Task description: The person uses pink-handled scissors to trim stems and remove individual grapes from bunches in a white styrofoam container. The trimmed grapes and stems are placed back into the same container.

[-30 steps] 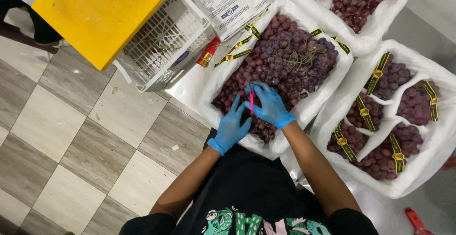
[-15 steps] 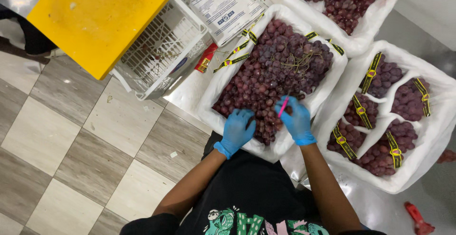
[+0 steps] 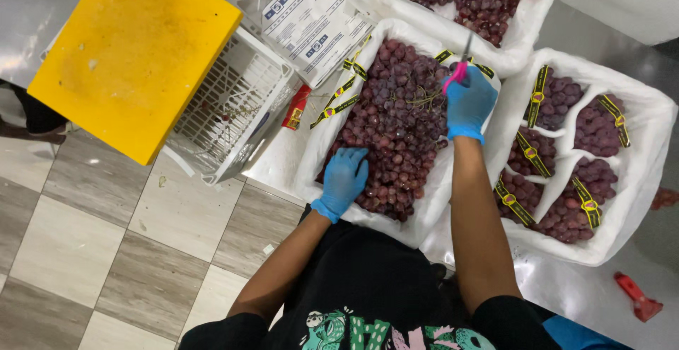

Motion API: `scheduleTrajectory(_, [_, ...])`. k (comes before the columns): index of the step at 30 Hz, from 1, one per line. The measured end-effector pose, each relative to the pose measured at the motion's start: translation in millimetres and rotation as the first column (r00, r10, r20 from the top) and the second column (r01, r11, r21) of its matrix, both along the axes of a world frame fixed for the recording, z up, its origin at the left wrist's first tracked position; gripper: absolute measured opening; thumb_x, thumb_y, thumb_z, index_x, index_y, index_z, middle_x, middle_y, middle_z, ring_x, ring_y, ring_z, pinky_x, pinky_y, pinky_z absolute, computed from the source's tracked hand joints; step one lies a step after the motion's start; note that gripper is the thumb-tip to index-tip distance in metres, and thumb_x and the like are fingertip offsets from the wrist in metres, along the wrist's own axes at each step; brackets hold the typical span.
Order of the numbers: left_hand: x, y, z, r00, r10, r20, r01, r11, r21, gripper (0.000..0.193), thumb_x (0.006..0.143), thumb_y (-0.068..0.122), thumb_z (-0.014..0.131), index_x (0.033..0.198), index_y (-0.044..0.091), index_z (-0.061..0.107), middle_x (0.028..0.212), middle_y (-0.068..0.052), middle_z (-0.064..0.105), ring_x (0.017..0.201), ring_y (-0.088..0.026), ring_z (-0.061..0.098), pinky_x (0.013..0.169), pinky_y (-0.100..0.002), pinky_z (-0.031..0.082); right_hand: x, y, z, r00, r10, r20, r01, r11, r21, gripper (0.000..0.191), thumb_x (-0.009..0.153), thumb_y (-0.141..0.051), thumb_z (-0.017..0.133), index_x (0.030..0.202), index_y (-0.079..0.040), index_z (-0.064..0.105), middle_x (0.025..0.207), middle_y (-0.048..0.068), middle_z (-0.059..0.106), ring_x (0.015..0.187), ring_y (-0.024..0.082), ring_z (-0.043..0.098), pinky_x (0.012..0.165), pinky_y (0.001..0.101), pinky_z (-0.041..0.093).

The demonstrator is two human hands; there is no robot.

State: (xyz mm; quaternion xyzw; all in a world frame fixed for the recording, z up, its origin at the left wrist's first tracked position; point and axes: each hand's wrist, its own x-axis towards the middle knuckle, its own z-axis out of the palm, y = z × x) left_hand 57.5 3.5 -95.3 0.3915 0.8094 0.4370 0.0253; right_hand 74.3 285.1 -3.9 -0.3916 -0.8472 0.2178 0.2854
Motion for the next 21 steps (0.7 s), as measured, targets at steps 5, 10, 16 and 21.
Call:
scheduleTrajectory(5, [-45,14,5,1.0,0.019,0.0,-0.019,0.999,0.046,0.03,0.092,0.003,0.065,0.121,-0.002,0.066,0.116,-0.02,0.066,0.107,-0.038,0.061,0.093,-0.046,0.052,29,-9,12,0.965,0.062,-0.256,-0.134,0.953,-0.272,0.012,0.094,-0.005,0.071,0.102,0.001,0.065,0.086,0.008,0.073,0.078,0.018,0.077,0.068,0.0296,0.058])
scheduleTrajectory(10, [-87,45,3,0.967,-0.02,-0.255,0.027,0.999,0.024,0.03,0.087,0.003,0.067,0.117,0.001,0.066,0.121,-0.016,0.066,0.116,-0.038,0.058,0.1,-0.047,0.05,56,-38,39,0.942,0.068,-0.329,-0.146,0.965,-0.22,0.005,0.101,0.0,0.067,0.101,0.003,0.063,0.085,0.01,0.073,0.081,0.017,0.076,0.07,0.0271,0.057])
scheduleTrajectory(16, [-117,73,-4,0.919,-0.191,-0.345,0.188,0.981,-0.041,0.033,0.083,0.006,0.066,0.116,0.004,0.069,0.12,-0.013,0.066,0.122,-0.035,0.059,0.105,-0.045,0.047,97,-58,90,0.955,0.065,-0.291,-0.143,0.956,-0.255,0.008,0.102,0.004,0.07,0.104,0.003,0.063,0.092,0.008,0.071,0.089,0.018,0.076,0.073,0.0255,0.055])
scheduleTrajectory(21, [-129,103,-11,0.848,-0.385,-0.365,0.312,0.918,-0.244,0.028,0.084,0.009,0.067,0.112,0.01,0.072,0.107,-0.01,0.066,0.109,-0.03,0.061,0.098,-0.043,0.047,120,-68,116,0.962,-0.001,-0.273,-0.087,0.947,-0.31,0.009,0.102,0.007,0.071,0.105,0.002,0.063,0.094,0.008,0.07,0.091,0.019,0.076,0.073,0.025,0.055])
